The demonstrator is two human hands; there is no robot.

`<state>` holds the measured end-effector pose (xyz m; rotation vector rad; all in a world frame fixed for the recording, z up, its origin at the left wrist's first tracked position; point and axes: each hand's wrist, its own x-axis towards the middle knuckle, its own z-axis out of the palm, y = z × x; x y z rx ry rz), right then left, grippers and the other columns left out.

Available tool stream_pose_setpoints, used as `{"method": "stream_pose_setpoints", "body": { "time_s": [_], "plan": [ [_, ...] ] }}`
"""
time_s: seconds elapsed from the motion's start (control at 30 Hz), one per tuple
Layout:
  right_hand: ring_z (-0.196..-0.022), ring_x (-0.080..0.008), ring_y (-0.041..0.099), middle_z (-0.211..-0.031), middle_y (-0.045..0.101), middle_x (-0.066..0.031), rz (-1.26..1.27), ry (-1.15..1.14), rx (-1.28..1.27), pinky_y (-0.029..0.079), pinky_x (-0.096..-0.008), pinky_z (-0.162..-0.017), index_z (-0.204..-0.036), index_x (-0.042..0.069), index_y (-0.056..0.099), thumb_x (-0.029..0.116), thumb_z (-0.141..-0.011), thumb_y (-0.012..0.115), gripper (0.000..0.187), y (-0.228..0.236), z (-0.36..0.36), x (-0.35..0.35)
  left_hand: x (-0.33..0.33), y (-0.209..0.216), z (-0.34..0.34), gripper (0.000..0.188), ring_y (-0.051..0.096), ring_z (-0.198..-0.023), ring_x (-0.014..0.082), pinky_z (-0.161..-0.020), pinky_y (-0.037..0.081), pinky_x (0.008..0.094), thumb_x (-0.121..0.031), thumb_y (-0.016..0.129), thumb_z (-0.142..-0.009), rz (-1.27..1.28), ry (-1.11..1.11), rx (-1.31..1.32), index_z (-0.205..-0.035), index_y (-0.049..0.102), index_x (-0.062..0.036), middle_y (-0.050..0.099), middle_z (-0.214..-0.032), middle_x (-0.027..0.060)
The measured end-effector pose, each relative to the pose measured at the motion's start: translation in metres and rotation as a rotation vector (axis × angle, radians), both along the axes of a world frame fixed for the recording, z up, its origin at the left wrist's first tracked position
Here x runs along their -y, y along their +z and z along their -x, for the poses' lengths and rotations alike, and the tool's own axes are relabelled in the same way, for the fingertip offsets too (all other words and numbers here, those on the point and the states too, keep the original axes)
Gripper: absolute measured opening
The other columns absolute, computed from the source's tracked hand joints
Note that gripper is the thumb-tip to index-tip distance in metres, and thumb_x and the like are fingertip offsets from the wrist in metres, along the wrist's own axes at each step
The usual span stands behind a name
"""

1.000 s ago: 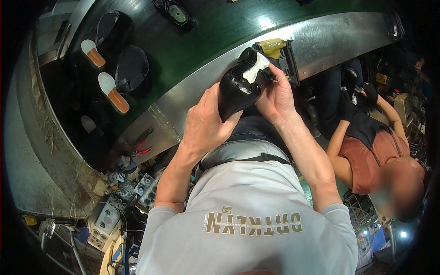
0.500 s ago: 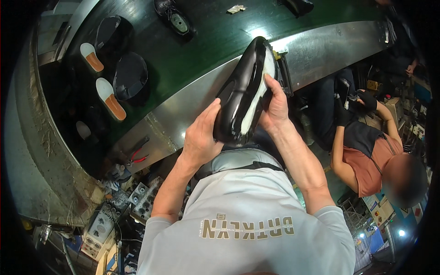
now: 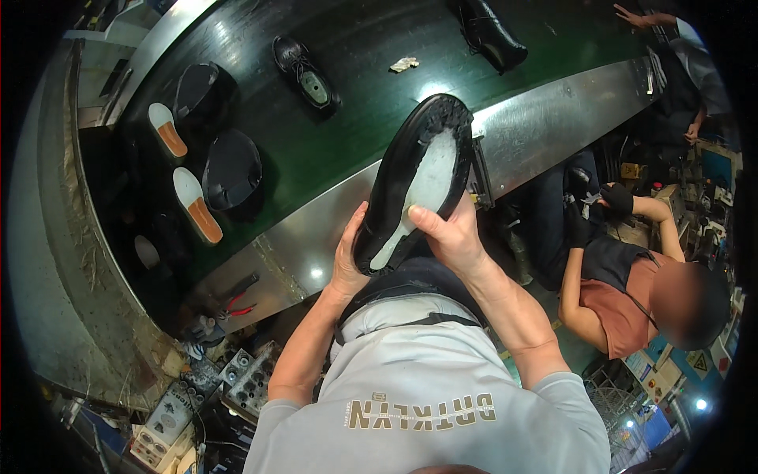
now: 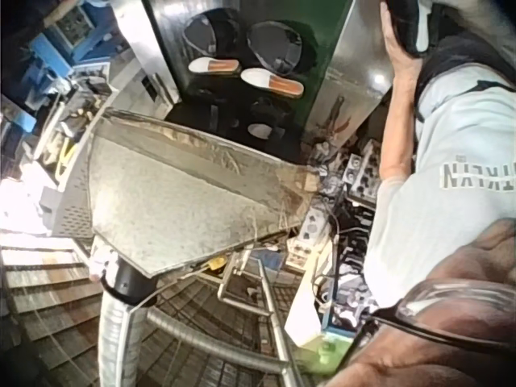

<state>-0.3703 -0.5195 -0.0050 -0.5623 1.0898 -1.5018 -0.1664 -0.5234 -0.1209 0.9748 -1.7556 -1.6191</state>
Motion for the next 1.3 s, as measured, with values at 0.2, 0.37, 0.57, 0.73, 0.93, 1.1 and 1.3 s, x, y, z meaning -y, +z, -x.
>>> {"method": "stream_pose_setpoints", "body": {
  "time_s": [0.2, 0.37, 0.57, 0.73, 0.93, 1.1, 1.3],
  "plan": [
    [-0.108, -0.0175, 0.056, -0.119, 0.056, -0.0130, -0.033, 0.010, -0.491, 0.046, -0.0316, -0.092, -0.133, -0.002, 0.042, 0.009, -0.079, 0.075, 0.064, 0.007, 0.010, -0.001, 0.013, 0.009, 0.003, 0.070, 0.051, -0.125, 0.0270, -0.104, 0.042, 0.0362, 0.005, 0.062, -0.083, -0.133, 0.121, 0.192, -0.145, 0.031, -0.0030, 0.043, -0.143, 0.0160],
    [-0.124, -0.0358, 0.048, -0.130, 0.052, -0.0181, 0.176, -0.028, -1.141, 0.027, -0.0496, -0.109, -0.135, -0.001, 0.040, 0.002, -0.068, 0.076, 0.077, 0.009, 0.035, -0.001, 0.053, 0.069, 0.019, 0.047, 0.058, -0.115, 0.0253, -0.100, 0.044, 0.0347, 0.005, 0.063, -0.084, 0.026, 0.189, 0.052, -0.129, 0.052, -0.0003, 0.059, -0.124, 0.0145],
    [-0.121, -0.0359, 0.049, -0.129, 0.051, -0.0187, 0.148, -0.035, -1.356, 0.032, -0.0502, -0.105, -0.131, 0.000, 0.042, 0.003, -0.069, 0.074, 0.070, -0.002, 0.064, -0.014, 0.084, 0.138, 0.083, 0.032, 0.062, -0.094, 0.0260, -0.083, 0.050, 0.0345, 0.008, 0.070, -0.074, 0.526, 0.130, -0.013, -0.105, 0.064, -0.0003, 0.064, -0.100, 0.0121],
    [-0.122, -0.0371, 0.047, -0.127, 0.051, -0.0207, 0.003, -0.009, -1.394, 0.031, -0.0500, -0.104, -0.130, -0.003, 0.042, 0.003, -0.068, 0.073, 0.069, 0.003, 0.071, -0.025, 0.089, 0.143, 0.125, 0.035, 0.061, -0.086, 0.0261, -0.075, 0.049, 0.0347, 0.006, 0.075, -0.068, 0.773, 0.098, 0.042, -0.101, 0.065, -0.0025, 0.063, -0.092, 0.0094],
    [-0.122, -0.0366, 0.045, -0.128, 0.049, -0.0206, -0.063, -0.001, -1.401, 0.030, -0.0502, -0.105, -0.129, -0.004, 0.042, 0.004, -0.066, 0.074, 0.072, -0.011, 0.074, -0.035, 0.093, 0.137, 0.146, 0.029, 0.062, -0.085, 0.0257, -0.075, 0.049, 0.0351, 0.004, 0.077, -0.067, 0.841, 0.075, 0.186, -0.094, 0.068, -0.0032, 0.064, -0.088, 0.0097],
    [-0.122, -0.0370, 0.044, -0.128, 0.048, -0.0212, -0.076, 0.033, -1.395, 0.030, -0.0506, -0.104, -0.129, -0.004, 0.041, 0.005, -0.065, 0.075, 0.073, -0.013, 0.076, -0.035, 0.094, 0.132, 0.150, 0.024, 0.061, -0.083, 0.0244, -0.073, 0.047, 0.0354, 0.000, 0.076, -0.069, 0.917, 0.054, 0.235, -0.089, 0.065, -0.0066, 0.063, -0.084, 0.0060],
    [-0.121, -0.0378, 0.045, -0.127, 0.048, -0.0218, -0.075, 0.060, -1.428, 0.031, -0.0508, -0.103, -0.129, -0.005, 0.041, 0.005, -0.065, 0.074, 0.073, -0.014, 0.075, -0.034, 0.091, 0.132, 0.151, 0.020, 0.062, -0.081, 0.0229, -0.072, 0.046, 0.0350, -0.002, 0.074, -0.069, 0.935, 0.096, 0.313, -0.085, 0.064, -0.0083, 0.062, -0.078, 0.0041]
  ]
}}
